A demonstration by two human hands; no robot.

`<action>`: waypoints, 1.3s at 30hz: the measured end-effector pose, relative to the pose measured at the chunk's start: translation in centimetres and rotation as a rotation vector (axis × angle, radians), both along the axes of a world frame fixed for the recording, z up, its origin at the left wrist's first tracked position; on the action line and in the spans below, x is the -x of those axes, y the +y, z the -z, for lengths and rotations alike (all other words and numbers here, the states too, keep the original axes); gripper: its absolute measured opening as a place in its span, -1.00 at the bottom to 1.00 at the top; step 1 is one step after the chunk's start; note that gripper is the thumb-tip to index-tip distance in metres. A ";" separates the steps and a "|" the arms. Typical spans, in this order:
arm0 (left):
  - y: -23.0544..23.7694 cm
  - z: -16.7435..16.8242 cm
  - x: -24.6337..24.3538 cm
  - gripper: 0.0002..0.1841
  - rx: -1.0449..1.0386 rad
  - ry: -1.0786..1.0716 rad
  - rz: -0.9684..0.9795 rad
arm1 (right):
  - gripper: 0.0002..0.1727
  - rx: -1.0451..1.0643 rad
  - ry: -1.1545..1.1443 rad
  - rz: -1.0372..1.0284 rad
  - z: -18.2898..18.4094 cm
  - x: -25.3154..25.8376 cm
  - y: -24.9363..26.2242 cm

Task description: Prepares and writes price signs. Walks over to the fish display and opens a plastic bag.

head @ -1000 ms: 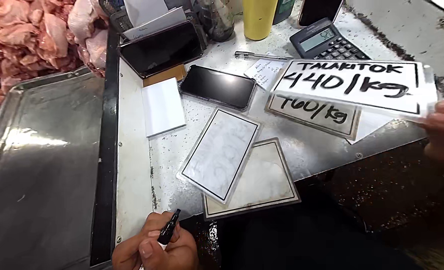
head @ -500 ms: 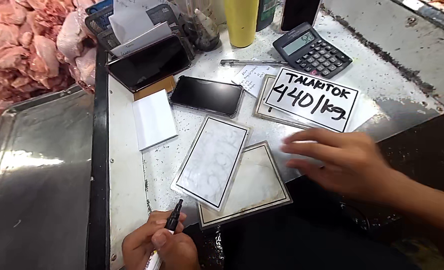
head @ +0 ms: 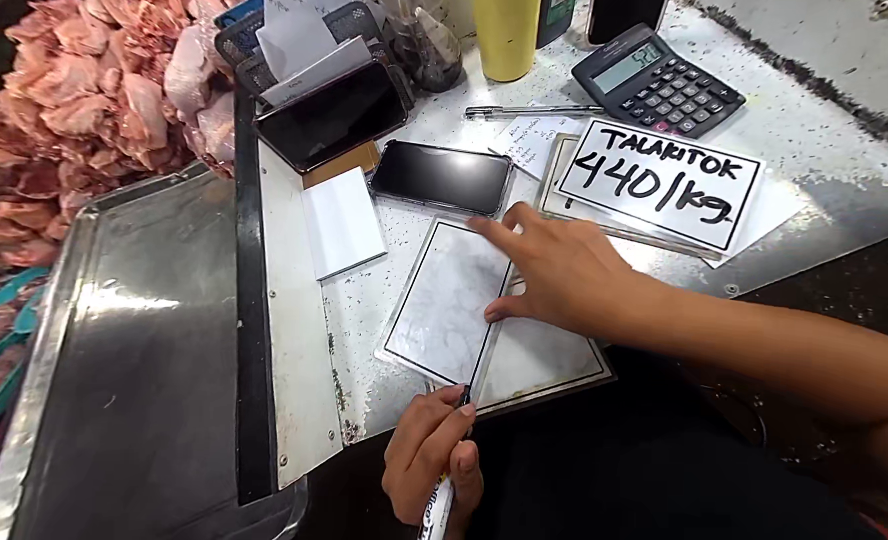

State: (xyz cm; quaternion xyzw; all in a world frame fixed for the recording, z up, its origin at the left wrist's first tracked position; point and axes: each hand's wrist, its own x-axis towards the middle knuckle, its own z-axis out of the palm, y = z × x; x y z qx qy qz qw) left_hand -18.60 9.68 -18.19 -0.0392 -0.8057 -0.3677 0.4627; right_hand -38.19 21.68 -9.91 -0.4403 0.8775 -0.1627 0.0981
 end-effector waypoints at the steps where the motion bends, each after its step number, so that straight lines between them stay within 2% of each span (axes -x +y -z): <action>1: 0.0 0.0 -0.1 -0.66 0.003 0.016 0.016 | 0.07 0.017 0.028 0.023 0.2 0.3 0.1; 4: 0.2 0.0 -0.2 -0.67 0.024 0.017 0.067 | 0.10 -0.001 0.031 0.068 0.2 0.6 0.3; 9: 0.5 0.0 0.3 -0.61 0.062 -0.003 0.062 | 0.12 -0.070 -0.143 0.087 -0.2 1.3 -0.1; 11: 0.5 0.2 0.4 -0.61 0.077 0.011 0.032 | -0.06 0.075 -0.165 0.103 0.1 1.6 0.1; 15: 0.9 0.3 1.2 -0.67 0.058 0.075 -0.072 | -0.69 0.382 -0.209 0.095 0.2 1.7 0.8; 16: 1.0 0.1 1.6 -0.68 0.038 0.105 -0.101 | -0.77 0.439 -0.227 0.090 -0.2 1.6 1.2; 18: 0.9 -0.2 2.1 -0.68 -0.018 0.177 -0.139 | -0.75 0.572 -0.292 0.110 -0.9 0.9 2.7; 21: 0.3 -1.1 2.4 -0.67 -0.099 0.258 -0.173 | -0.49 0.717 -0.477 0.205 -1.0 -1.1 6.2; 23: 0.0 -1.6 2.4 -0.67 -0.111 0.242 -0.178 | -0.36 0.707 -0.546 0.221 0.2 -2.7 8.4; 26: 0.3 -2.1 2.6 -0.63 -0.054 0.087 -0.194 | -0.27 0.531 -0.516 0.135 1.9 -4.0 11.1; 29: 0.6 -2.3 3.2 -0.53 -0.023 -0.026 -0.243 | -0.35 0.387 -0.250 0.080 2.2 -3.0 12.9; 32: 0.6 -2.6 3.1 -0.54 -0.076 -0.104 -0.261 | -0.59 0.417 -0.003 0.086 2.0 -2.0 12.4; 34: 0.7 -2.8 3.1 -0.60 -0.153 -0.131 -0.260 | -0.69 0.475 0.064 0.003 1.8 -2.9 10.6; 36: 0.9 -3.1 3.2 -0.68 -0.268 -0.140 -0.248 | -0.64 0.527 0.061 -0.156 2.4 -4.4 8.7; 39: 0.1 -4.1 3.5 -0.84 -0.441 -0.169 -0.204 | -0.58 0.454 0.096 -0.386 3.4 -5.6 6.8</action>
